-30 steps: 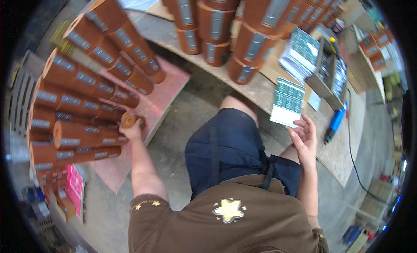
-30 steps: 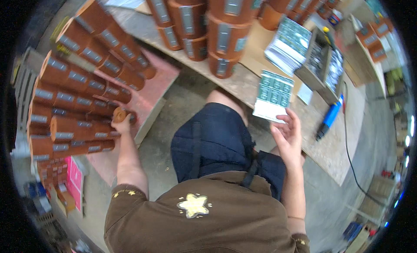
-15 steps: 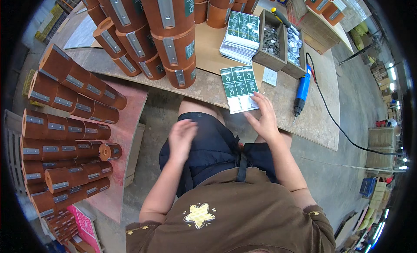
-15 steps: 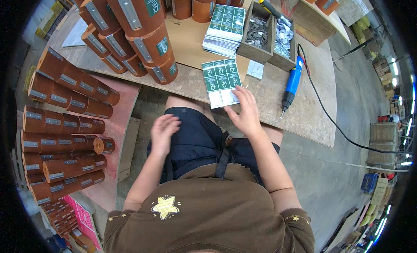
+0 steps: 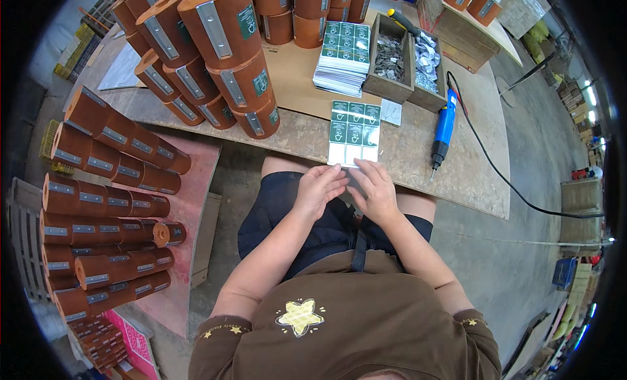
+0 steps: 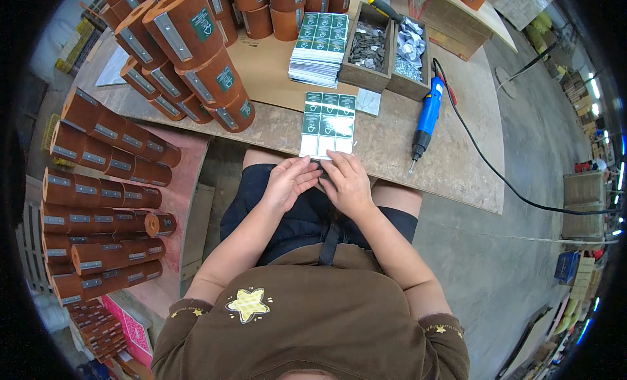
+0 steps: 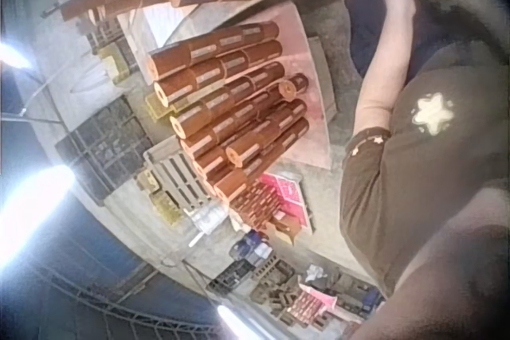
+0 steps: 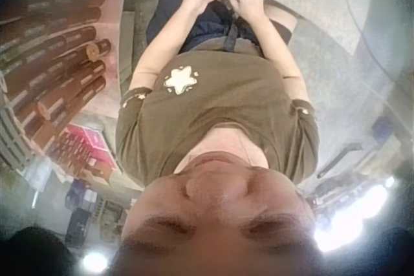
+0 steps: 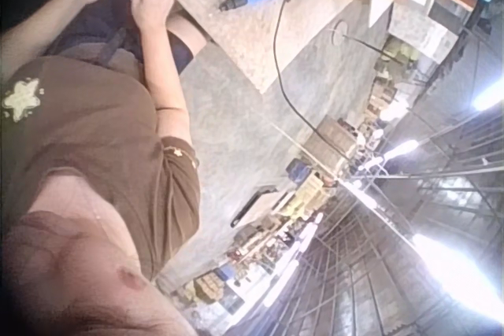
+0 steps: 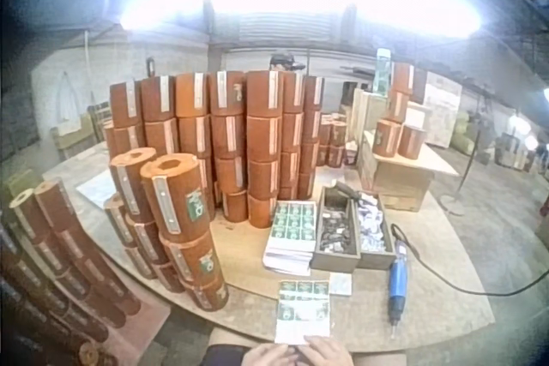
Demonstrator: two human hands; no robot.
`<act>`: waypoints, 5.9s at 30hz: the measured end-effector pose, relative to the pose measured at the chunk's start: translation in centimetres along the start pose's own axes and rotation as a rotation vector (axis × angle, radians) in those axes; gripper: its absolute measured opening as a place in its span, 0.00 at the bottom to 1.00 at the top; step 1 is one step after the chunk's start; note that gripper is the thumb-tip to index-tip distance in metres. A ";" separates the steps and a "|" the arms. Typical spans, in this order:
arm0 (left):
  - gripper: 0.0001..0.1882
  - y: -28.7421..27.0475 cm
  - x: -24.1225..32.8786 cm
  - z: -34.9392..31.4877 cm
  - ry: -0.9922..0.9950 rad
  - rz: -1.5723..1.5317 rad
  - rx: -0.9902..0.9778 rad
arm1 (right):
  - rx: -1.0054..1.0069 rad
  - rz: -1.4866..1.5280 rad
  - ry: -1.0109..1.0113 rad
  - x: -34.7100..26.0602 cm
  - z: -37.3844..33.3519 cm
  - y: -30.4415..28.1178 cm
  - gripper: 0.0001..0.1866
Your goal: Applying product labels to wooden cylindrical furniture components at a workbench.
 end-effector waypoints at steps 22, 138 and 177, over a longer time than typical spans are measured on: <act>0.18 5.6 1.8 -4.3 0.088 0.136 -0.377 | 0.220 1.678 0.379 3.8 -0.5 -3.0 0.27; 0.08 8.8 8.3 -4.5 0.699 0.851 -0.050 | 0.230 0.059 -0.092 -4.2 1.6 -5.7 0.10; 0.36 -8.1 49.7 -24.9 -0.182 1.951 1.467 | 0.111 1.097 0.142 -1.8 1.7 -5.9 0.03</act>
Point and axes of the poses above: each hand's wrist, its own z-axis towards the middle knuckle, its own y-axis out of the palm, x = y × z, the point moved 8 cm from there along z, towards the middle knuckle, and after that the axes turned 15 degrees about -x, right-handed, at the moved point
